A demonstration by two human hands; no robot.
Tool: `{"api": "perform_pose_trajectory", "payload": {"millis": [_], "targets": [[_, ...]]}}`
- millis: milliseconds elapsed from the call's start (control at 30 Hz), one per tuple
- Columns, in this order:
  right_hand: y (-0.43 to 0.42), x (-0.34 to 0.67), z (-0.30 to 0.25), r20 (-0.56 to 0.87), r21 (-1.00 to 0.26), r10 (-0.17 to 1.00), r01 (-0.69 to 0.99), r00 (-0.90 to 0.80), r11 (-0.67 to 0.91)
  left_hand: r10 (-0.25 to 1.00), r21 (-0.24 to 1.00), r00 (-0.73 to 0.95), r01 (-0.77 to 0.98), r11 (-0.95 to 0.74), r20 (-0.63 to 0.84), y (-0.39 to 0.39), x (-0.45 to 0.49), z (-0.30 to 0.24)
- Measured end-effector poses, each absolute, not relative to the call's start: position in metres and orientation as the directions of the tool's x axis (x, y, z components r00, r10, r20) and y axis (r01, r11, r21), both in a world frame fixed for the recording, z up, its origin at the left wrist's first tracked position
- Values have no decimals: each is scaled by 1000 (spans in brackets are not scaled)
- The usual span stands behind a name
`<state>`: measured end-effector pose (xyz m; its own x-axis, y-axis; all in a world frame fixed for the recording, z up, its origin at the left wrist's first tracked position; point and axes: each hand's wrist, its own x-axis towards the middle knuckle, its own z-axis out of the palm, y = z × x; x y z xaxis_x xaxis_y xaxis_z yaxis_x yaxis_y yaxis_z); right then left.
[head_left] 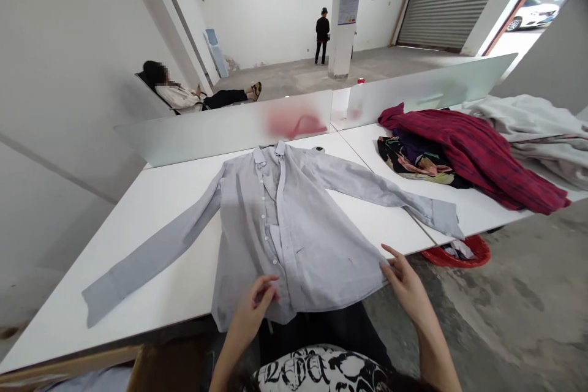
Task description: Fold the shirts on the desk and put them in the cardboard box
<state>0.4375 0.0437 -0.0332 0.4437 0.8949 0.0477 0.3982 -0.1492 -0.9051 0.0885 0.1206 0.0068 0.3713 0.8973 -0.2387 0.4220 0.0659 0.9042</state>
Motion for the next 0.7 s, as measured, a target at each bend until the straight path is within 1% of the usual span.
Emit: {"api": "perform_pose_trajectory", "payload": {"millis": [67, 100, 167, 233, 267, 300, 333, 367, 400, 433, 467, 500, 533, 567, 600, 633, 700], "targets": [[44, 445, -33, 92, -860, 862, 476, 499, -184, 938, 850, 329, 519, -85, -108, 125, 88, 9], [46, 448, -33, 130, -811, 844, 546, 521, -212, 939, 803, 342, 571, -172, -42, 128, 88, 9], [51, 448, -32, 254, -666, 816, 705, 520, -242, 906, 683, 417, 641, -350, 73, 133, 89, 5], [59, 437, -28, 384, -548, 815, 818, 434, -176, 860, 564, 491, 675, -475, 137, 136, 91, -1], [64, 428, -25, 424, -521, 827, 847, 368, -110, 845, 533, 513, 676, -508, 153, 135, 93, -5], [69, 416, -21, 445, -509, 845, 860, 296, -33, 842, 536, 513, 670, -514, 166, 133, 93, -8], [73, 403, -16, 446, -503, 870, 863, 210, 49, 859, 574, 482, 659, -486, 175, 129, 93, -11], [78, 389, -11, 435, -491, 894, 861, 109, 134, 896, 640, 405, 644, -419, 180, 124, 91, -14], [83, 375, -4, 413, -469, 911, 856, -4, 216, 944, 719, 281, 619, -315, 172, 118, 87, -18], [87, 362, 3, 385, -439, 916, 849, -117, 293, 984, 797, 104, 577, -179, 146, 112, 81, -23], [92, 349, 10, 352, -407, 909, 839, -222, 362, 990, 862, -106, 506, -27, 94, 105, 74, -29], [97, 339, 17, 321, -376, 894, 825, -312, 423, 953, 905, -301, 411, 108, 23, 98, 65, -36], [104, 330, 24, 302, -348, 874, 809, -382, 474, 892, 927, -448, 312, 209, -51, 91, 56, -44], [111, 323, 31, 293, -326, 853, 793, -433, 515, 835, 933, -538, 227, 279, -119, 85, 47, -53], [119, 317, 37, 285, -309, 833, 778, -474, 548, 798, 931, -577, 164, 324, -176, 79, 40, -62], [130, 313, 42, 282, -293, 816, 764, -505, 575, 784, 927, -580, 123, 354, -222, 74, 35, -70], [157, 306, 48, 266, -262, 785, 742, -559, 617, 799, 919, -520, 65, 389, -302, 67, 33, -83]]}}
